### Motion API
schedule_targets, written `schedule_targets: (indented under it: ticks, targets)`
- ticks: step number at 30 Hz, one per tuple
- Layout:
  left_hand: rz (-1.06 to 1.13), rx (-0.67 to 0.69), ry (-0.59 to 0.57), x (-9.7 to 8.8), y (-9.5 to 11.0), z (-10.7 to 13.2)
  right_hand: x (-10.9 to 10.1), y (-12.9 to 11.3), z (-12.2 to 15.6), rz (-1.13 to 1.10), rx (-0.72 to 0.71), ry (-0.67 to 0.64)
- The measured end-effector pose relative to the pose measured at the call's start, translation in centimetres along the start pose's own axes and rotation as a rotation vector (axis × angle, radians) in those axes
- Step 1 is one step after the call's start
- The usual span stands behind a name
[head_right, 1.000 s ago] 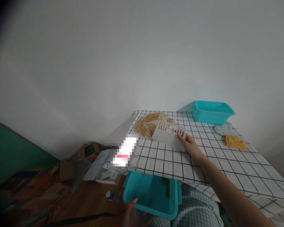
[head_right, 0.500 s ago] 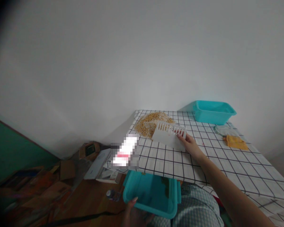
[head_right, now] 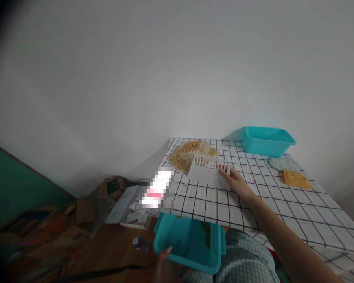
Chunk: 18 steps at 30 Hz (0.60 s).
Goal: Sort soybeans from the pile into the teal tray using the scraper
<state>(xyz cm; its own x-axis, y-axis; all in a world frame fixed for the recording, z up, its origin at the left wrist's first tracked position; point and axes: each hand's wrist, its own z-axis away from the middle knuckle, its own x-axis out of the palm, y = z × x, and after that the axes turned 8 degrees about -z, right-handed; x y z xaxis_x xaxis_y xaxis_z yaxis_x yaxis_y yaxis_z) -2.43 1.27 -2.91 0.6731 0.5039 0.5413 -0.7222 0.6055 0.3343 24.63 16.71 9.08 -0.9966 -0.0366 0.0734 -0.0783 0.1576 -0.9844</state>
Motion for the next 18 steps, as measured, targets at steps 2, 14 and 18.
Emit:
schedule_targets:
  ticks: [2, 14, 18]
  targets:
    - [0.006, -0.016, -0.005, -0.2, 0.1, -0.3, 0.2, 0.1, -0.2, -0.001, 0.008, 0.012]
    - [-0.015, 0.035, 0.045, 1.2, 0.2, 1.1, 1.1, -0.8, 0.9, 0.023, 0.157, -0.191]
    - [-0.008, 0.041, 0.034, 1.1, 0.2, 1.0, 1.3, -0.9, 1.6, -0.005, 0.266, -0.302]
